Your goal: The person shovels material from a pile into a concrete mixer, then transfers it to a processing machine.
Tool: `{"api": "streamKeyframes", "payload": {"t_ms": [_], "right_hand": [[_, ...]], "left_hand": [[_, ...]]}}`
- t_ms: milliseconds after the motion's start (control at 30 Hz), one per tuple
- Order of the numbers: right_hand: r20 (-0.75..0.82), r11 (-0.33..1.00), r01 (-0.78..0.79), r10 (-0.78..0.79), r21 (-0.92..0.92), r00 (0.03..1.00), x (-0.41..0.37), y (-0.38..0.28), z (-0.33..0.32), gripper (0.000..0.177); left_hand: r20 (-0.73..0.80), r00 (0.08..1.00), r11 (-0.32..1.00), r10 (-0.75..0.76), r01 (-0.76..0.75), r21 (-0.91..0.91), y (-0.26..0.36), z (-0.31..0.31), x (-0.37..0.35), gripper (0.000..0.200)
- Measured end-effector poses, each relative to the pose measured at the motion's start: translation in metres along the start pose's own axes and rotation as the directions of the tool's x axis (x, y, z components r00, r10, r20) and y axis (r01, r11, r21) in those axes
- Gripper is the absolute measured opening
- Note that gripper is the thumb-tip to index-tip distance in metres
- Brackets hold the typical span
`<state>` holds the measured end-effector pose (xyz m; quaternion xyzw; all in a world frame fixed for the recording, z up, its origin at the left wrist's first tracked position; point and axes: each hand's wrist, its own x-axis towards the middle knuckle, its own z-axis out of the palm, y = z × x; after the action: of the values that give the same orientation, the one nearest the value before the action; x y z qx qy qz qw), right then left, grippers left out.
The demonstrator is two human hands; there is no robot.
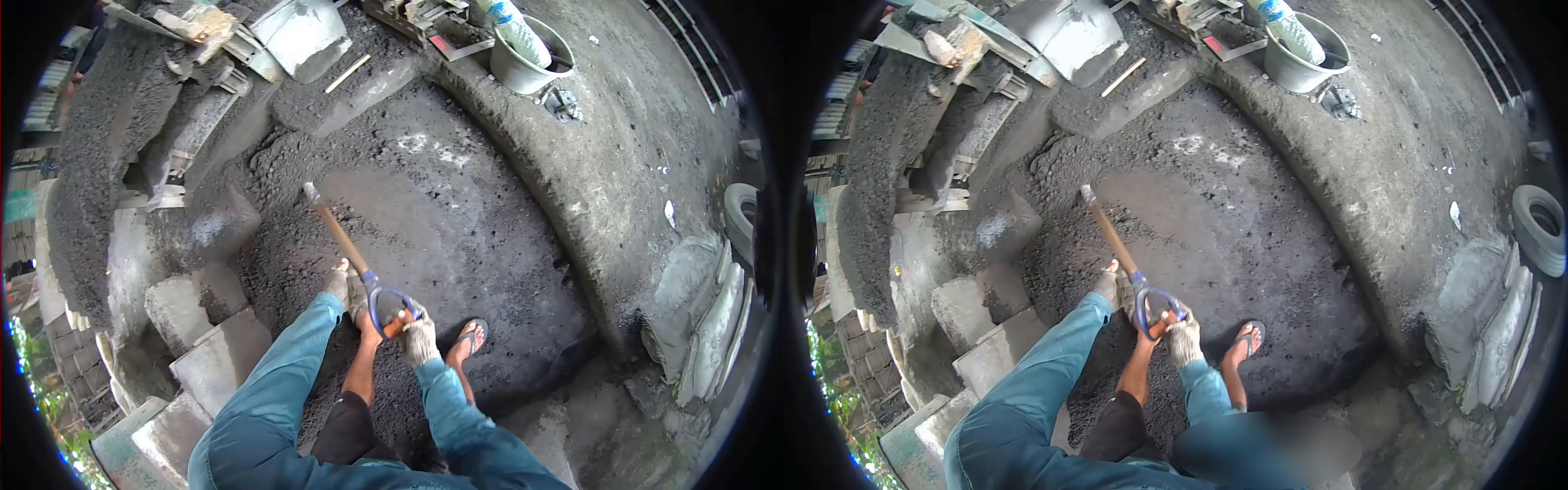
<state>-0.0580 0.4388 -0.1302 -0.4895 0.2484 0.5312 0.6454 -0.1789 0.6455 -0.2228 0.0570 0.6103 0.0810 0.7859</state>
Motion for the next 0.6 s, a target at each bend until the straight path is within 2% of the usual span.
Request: {"api": "streamKeyframes", "payload": {"t_ms": [67, 100, 133, 167, 200, 267, 300, 333, 400, 433, 467, 533, 600], "right_hand": [[0.029, 0.997, 0.054, -0.056, 0.049, 0.998, -0.033, -0.005, -0.025, 0.044], [0.008, 0.996, 0.044, -0.044, 0.075, 0.999, -0.053, -0.012, -0.032, 0.043], [-0.016, 0.994, 0.031, -0.029, 0.101, 0.999, -0.073, -0.019, -0.038, 0.043], [-0.068, 0.996, 0.094, -0.092, 0.013, 0.993, -0.084, -0.023, -0.048, 0.041], [-0.236, 0.994, 0.1, -0.107, -0.039, 0.966, -0.093, -0.018, -0.059, 0.031], [-0.448, 0.982, 0.14, -0.184, -0.129, 0.875, -0.102, -0.015, -0.081, 0.019], [-0.474, 0.984, 0.148, -0.178, -0.1, 0.862, -0.107, -0.021, -0.093, 0.011], [-0.546, 0.971, 0.166, -0.234, -0.172, 0.805, -0.114, -0.022, -0.104, 0.012], [-0.632, 0.975, 0.149, -0.219, -0.164, 0.743, -0.138, -0.035, -0.124, 0.014], [-0.617, 0.956, 0.163, -0.283, -0.244, 0.734, -0.135, -0.012, -0.182, 0.016], [-0.641, 0.949, 0.201, -0.312, -0.242, 0.701, -0.156, -0.016, -0.191, 0.017], [-0.65, 0.96, 0.207, -0.281, -0.189, 0.706, -0.196, -0.016, -0.233, 0.015], [-0.684, 0.975, 0.164, -0.221, -0.148, 0.695, -0.262, -0.054, -0.212, 0.012]], "left_hand": [[-0.058, 0.998, 0.996, -0.014, 0.009, -0.091, 0.002, 0.023, 0.015, 0.055], [-0.022, 0.994, 0.965, 0.106, -0.108, -0.24, 0.004, 0.04, 0.018, 0.056], [-0.015, 0.996, 0.941, 0.087, -0.087, -0.328, 0.004, 0.038, 0.044, 0.05], [-0.008, 0.997, 0.953, 0.076, -0.075, -0.294, -0.001, 0.032, 0.069, 0.044], [-0.008, 0.998, 0.963, 0.065, -0.065, -0.261, -0.01, 0.028, 0.084, 0.039], [-0.066, 0.997, 0.991, 0.037, -0.045, -0.123, -0.044, 0.044, 0.082, 0.026], [-0.099, 0.995, 0.998, 0.029, -0.034, -0.047, -0.061, 0.05, 0.073, 0.021], [0.025, 1.0, 0.999, 0.008, -0.007, -0.052, -0.08, 0.043, 0.075, 0.017], [-0.013, 0.996, 0.993, -0.085, 0.083, -0.083, -0.115, 0.049, 0.07, 0.014], [0.018, 0.997, 0.99, -0.077, 0.078, -0.113, -0.134, 0.054, 0.055, 0.013], [0.003, 0.995, 0.989, -0.098, 0.097, -0.109, -0.156, 0.057, 0.048, 0.015], [-0.011, 0.99, 0.982, -0.141, 0.138, -0.128, -0.19, 0.074, 0.004, 0.016], [-0.033, 0.985, 0.978, -0.17, 0.164, -0.131, -0.224, 0.088, -0.041, 0.017]]}}
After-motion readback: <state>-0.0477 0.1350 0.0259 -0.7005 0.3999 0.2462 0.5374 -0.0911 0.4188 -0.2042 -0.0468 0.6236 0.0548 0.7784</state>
